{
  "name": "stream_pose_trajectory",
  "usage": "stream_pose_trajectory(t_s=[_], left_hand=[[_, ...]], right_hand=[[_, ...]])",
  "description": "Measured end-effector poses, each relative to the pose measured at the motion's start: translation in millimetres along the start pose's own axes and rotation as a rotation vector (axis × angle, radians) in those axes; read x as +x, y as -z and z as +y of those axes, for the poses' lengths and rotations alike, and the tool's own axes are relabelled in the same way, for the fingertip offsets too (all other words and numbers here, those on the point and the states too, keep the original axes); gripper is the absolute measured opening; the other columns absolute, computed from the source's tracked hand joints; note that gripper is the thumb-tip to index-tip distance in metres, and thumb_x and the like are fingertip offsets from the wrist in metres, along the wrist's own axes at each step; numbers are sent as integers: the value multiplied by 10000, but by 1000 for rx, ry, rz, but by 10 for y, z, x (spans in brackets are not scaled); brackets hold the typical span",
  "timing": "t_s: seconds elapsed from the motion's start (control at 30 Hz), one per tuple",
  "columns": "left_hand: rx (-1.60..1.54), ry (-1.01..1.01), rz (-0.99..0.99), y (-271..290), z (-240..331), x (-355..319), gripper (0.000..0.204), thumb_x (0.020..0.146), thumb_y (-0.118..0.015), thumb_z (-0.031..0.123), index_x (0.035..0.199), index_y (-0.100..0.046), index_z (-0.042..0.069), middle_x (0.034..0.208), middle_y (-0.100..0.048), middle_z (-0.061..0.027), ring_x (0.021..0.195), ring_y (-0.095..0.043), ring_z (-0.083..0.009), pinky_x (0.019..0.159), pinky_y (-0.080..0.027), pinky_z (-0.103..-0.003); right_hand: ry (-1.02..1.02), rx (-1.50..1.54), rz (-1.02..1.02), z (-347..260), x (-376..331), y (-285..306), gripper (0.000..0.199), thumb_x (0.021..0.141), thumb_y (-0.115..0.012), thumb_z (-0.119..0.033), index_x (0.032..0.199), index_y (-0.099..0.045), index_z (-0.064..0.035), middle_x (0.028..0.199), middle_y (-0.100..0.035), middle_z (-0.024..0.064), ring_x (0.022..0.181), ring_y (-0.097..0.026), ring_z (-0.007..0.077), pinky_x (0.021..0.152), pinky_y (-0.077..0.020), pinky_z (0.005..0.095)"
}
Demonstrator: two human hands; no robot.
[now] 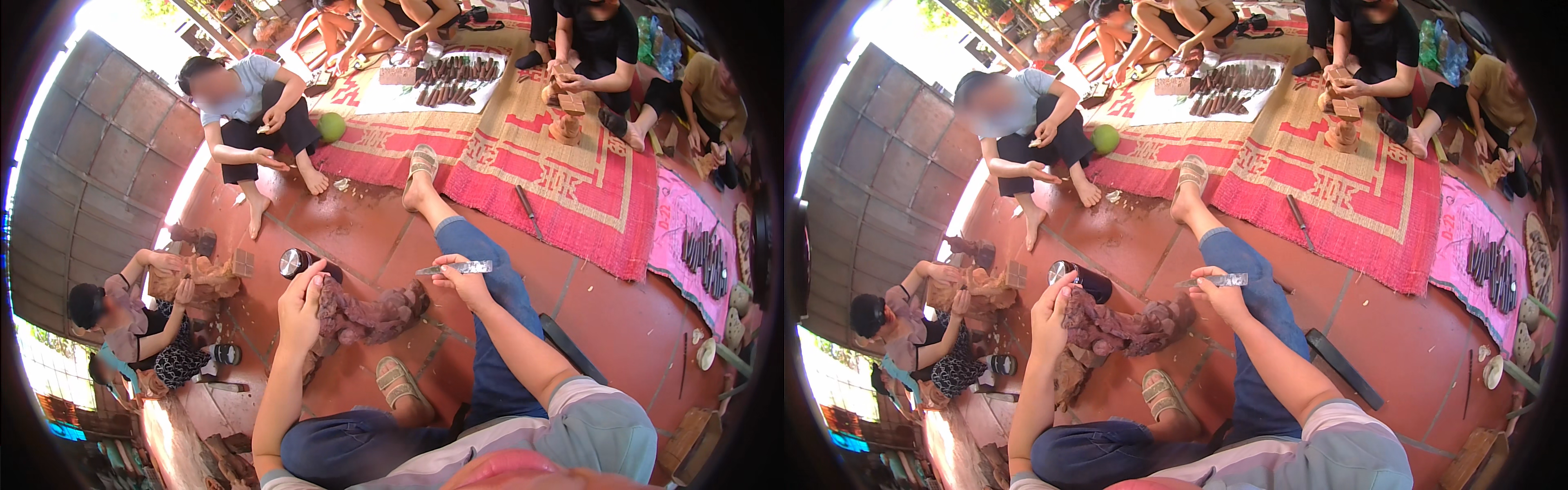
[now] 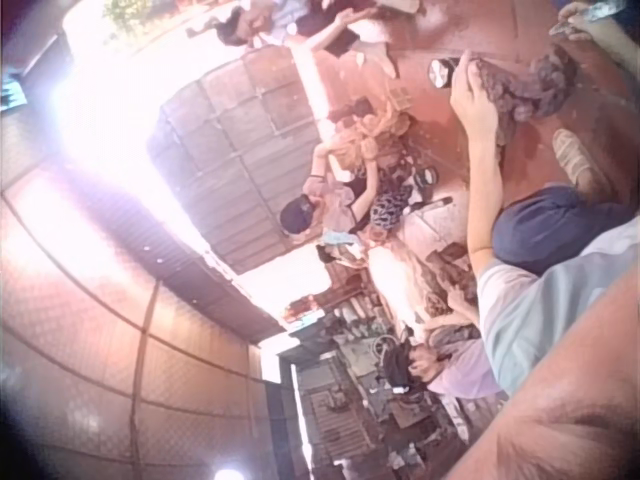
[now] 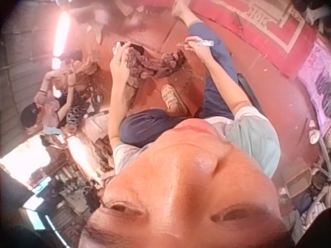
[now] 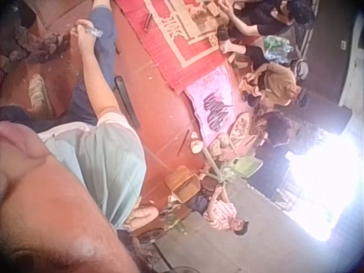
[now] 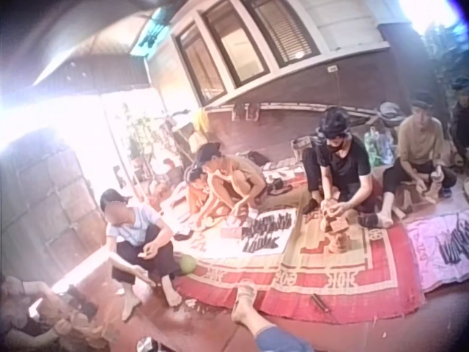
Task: The person sits on the floor and carves a small wooden object using a knife. They rotate the object and scrape its surface repeatedly while other people work nearby.
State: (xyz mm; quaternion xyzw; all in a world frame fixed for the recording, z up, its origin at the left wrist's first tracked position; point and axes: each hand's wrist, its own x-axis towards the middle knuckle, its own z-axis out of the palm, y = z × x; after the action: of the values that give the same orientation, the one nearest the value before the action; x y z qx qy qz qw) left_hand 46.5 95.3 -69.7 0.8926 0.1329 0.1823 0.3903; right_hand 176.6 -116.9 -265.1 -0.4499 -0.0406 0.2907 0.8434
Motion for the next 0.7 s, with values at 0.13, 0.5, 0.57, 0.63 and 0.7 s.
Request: stream_pose_trajectory(t_s=[0.13,0.5,0.57,0.63,0.7], left_hand=[[36,12,-50,18,9,5,297,940,-449,205,1078,-613,-1,979,-628,-82,921,-565,-154,840,-413,-270],[33,98,-34,-1,-74,-10,262,927,-452,170,1063,-624,27,1017,-648,-124,959,-603,-194,841,-435,-288],[47,104,-46,0,-68,-4,266,928,-454,180,1066,-624,30,1010,-651,-124,960,-605,-195,843,-435,-287],[40,113,-53,10,-80,-5,267,928,-454,182,1066,-624,29,1006,-653,-123,958,-605,-193,842,-435,-288],[38,113,-56,13,-91,-6,267,927,-454,182,1066,-624,29,1003,-654,-123,957,-605,-193,840,-435,-288]], right_hand=[[9,-68,-26,35,7,3,177,900,-508,-75,1055,-531,7,1011,-565,80,848,-595,141,752,-529,257],[34,-159,-53,59,20,-4,179,869,-598,-124,1003,-603,-5,905,-607,14,805,-554,63,737,-461,198],[19,-174,-48,35,-5,-26,178,863,-609,-127,997,-601,-8,917,-608,13,805,-557,63,740,-465,202],[-1,-187,-50,43,1,-25,171,859,-616,-128,985,-602,-14,915,-608,8,813,-559,62,744,-470,205],[-17,-187,-53,46,4,-24,164,855,-624,-132,972,-601,-20,915,-609,6,821,-562,62,745,-476,208]])
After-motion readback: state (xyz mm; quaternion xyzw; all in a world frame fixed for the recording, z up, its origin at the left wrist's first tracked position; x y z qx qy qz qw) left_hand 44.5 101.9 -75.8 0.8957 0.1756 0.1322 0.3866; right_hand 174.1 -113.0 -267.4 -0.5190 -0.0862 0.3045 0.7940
